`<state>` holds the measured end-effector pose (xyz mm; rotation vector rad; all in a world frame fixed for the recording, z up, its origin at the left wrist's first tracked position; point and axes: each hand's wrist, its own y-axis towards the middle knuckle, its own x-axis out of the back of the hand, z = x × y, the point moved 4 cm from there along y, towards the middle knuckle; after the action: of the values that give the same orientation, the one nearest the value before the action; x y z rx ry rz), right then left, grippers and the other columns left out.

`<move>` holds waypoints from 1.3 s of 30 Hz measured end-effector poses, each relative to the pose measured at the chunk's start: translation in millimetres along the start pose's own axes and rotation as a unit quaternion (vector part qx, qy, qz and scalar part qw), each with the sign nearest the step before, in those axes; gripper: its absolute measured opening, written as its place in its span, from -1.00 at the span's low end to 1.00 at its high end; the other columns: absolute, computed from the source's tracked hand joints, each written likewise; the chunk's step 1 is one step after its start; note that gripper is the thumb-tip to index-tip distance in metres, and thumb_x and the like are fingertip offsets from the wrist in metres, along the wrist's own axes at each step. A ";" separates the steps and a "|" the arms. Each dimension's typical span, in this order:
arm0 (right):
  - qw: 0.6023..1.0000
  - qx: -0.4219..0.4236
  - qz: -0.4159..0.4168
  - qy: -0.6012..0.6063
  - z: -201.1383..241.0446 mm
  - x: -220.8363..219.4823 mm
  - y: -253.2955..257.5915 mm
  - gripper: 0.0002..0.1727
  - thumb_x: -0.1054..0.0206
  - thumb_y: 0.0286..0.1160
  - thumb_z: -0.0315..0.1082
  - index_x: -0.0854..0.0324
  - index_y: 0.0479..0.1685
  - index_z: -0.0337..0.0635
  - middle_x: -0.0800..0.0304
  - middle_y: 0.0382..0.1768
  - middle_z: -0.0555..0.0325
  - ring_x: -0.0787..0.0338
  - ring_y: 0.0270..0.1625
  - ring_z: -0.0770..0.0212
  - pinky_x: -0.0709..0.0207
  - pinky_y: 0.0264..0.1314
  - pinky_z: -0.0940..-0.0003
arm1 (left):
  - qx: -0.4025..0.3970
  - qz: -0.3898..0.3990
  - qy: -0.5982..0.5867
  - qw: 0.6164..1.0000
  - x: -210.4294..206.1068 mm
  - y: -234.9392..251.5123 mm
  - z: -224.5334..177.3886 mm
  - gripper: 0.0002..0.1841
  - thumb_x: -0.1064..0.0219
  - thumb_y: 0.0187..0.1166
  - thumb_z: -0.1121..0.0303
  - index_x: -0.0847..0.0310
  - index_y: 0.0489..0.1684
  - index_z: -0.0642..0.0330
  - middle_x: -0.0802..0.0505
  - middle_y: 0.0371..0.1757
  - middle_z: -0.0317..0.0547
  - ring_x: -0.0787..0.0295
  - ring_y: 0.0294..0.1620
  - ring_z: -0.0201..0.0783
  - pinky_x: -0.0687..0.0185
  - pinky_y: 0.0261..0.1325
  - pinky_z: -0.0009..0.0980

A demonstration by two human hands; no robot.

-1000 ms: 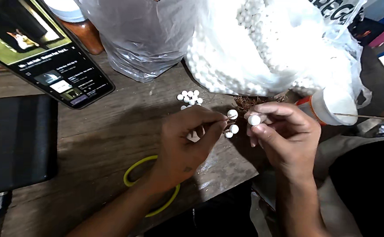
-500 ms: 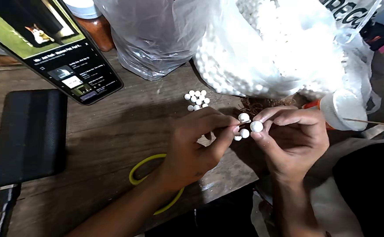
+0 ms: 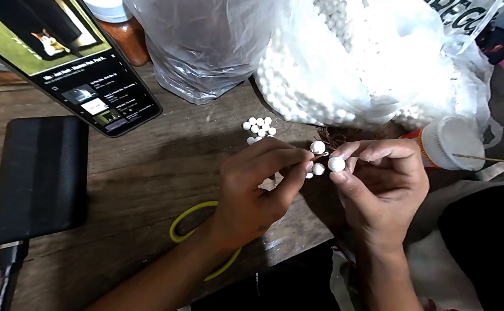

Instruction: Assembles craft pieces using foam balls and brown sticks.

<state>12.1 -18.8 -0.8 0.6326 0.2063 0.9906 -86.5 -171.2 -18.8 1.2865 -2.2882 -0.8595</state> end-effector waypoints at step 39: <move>0.987 0.051 0.103 -0.115 3.2 17.7 11.5 -0.90 -0.47 0.56 -0.26 -0.87 -0.10 0.03 -0.91 -0.05 0.41 -0.80 0.02 0.48 -0.66 0.05 0.60 | -0.002 0.031 0.005 0.999 -4.1 -2.3 -0.3 -0.93 -0.45 0.44 0.60 -0.85 -0.30 0.42 -0.82 -0.29 -0.11 -0.73 -0.27 -0.53 -0.68 -0.18 -0.69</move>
<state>15.0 -0.9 10.5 0.8694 -0.0139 1.1005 -82.8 -168.7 -20.2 1.2084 -2.3040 -0.8337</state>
